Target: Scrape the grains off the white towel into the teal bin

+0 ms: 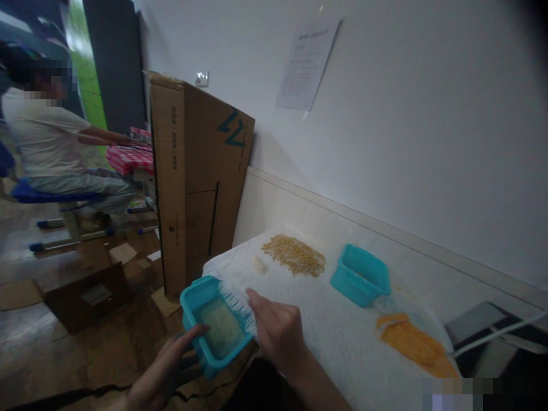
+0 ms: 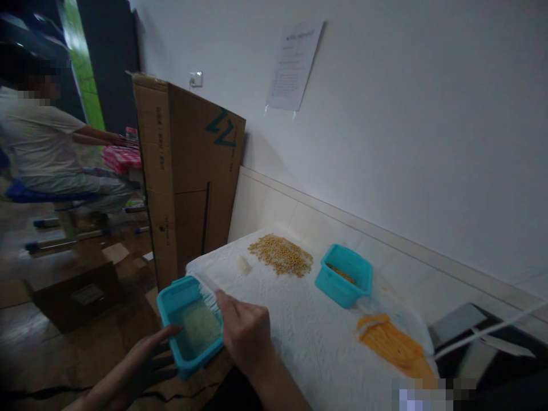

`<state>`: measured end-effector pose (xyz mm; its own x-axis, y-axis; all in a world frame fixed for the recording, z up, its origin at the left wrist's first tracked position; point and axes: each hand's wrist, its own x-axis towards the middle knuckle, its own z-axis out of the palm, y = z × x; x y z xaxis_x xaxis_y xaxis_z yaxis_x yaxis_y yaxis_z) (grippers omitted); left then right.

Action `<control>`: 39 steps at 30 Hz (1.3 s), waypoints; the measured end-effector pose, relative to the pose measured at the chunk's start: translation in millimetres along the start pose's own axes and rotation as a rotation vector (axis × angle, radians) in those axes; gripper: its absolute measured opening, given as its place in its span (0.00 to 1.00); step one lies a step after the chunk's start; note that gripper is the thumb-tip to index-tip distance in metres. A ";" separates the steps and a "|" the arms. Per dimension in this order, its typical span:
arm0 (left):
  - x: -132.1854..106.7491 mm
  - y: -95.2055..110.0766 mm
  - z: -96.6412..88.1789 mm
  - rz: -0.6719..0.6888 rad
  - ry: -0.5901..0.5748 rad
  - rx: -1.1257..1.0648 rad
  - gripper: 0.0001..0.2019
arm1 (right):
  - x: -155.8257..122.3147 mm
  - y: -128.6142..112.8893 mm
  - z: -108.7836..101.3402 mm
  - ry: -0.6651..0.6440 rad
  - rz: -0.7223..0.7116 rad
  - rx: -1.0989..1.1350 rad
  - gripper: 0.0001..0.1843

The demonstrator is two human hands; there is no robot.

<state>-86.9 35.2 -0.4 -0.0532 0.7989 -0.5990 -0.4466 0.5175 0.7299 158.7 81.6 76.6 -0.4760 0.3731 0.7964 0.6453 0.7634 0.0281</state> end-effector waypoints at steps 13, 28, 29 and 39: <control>10.3 -5.0 -2.4 -0.006 0.045 0.010 0.31 | 0.5 78.9 19.2 -0.071 0.240 -0.281 0.17; 7.5 -1.6 -0.5 -0.030 0.053 0.006 0.28 | 8.3 68.5 36.9 -0.083 0.223 -0.311 0.18; 7.9 -1.6 -0.7 -0.030 0.054 0.004 0.28 | 8.4 67.0 36.9 -0.091 0.223 -0.305 0.18; -0.5 2.0 -3.2 0.010 0.017 -0.008 0.35 | 13.6 66.8 40.1 -0.135 0.247 -0.341 0.18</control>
<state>-90.6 34.8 0.3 -0.0731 0.7986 -0.5974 -0.4535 0.5069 0.7331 171.4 158.9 65.1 -0.3419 0.6052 0.7189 0.8990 0.4334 0.0627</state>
